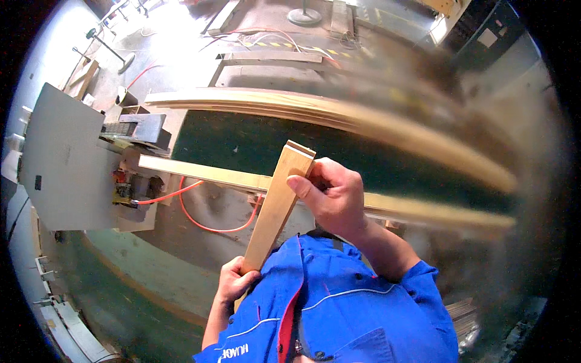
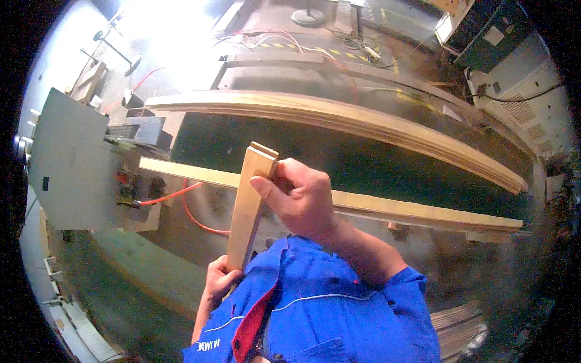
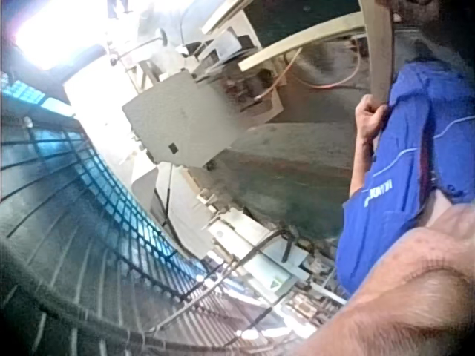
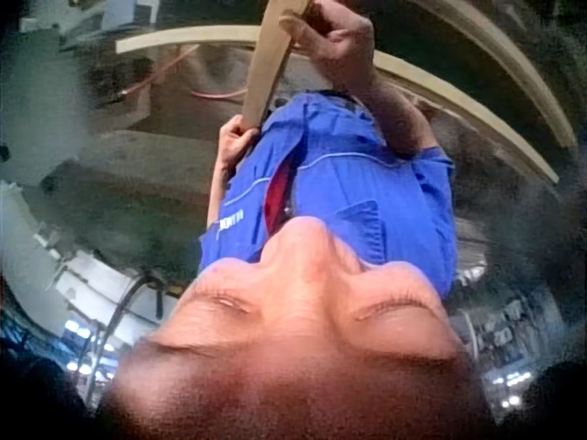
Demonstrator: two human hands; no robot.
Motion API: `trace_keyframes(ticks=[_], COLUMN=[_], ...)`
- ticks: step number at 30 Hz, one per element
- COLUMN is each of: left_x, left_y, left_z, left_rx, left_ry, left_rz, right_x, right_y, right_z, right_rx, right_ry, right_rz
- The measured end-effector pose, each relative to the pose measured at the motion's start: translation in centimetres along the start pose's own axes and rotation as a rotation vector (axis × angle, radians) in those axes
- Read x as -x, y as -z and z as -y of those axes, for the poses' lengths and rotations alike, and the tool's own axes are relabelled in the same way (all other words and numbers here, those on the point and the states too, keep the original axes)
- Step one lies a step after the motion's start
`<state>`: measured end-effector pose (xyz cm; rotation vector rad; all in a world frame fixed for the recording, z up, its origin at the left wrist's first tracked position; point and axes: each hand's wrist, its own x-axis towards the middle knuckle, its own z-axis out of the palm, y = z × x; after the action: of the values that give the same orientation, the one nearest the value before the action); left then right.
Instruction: The person moves a wooden plank onto a stack and then uses pliers and a hand tool to adjust a metal component on a small wooden block at a workstation.
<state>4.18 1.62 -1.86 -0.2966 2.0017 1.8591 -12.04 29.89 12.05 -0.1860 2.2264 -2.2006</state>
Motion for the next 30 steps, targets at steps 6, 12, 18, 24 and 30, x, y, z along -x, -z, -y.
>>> trace_keyframes(ticks=[6,12,18,24,30], left_x=[-0.7,-1.7,-4.5,-7.7,-8.3], left_y=[2.8,2.6,-0.9,-4.6,-5.0], left_z=[0.5,-3.2,-15.4,-21.2,-21.0], left_rx=[0.122,0.144,-0.119,-0.04,0.044], left_ry=[0.198,0.008,-0.436,-0.383,-0.34], left_rz=[0.296,0.349,-0.106,-0.056,0.016], right_x=[-1.6,-1.4,-0.2,0.8,1.2], right_y=[-0.7,-2.5,-2.9,-2.5,-1.9], right_z=[-2.3,-5.1,-3.8,-2.7,-2.6], right_rx=[-0.398,-0.604,-0.444,-0.308,-0.343], right_ry=[-0.108,-0.082,-0.108,-0.067,-0.096], right_rz=[0.28,0.463,0.318,0.289,0.313])
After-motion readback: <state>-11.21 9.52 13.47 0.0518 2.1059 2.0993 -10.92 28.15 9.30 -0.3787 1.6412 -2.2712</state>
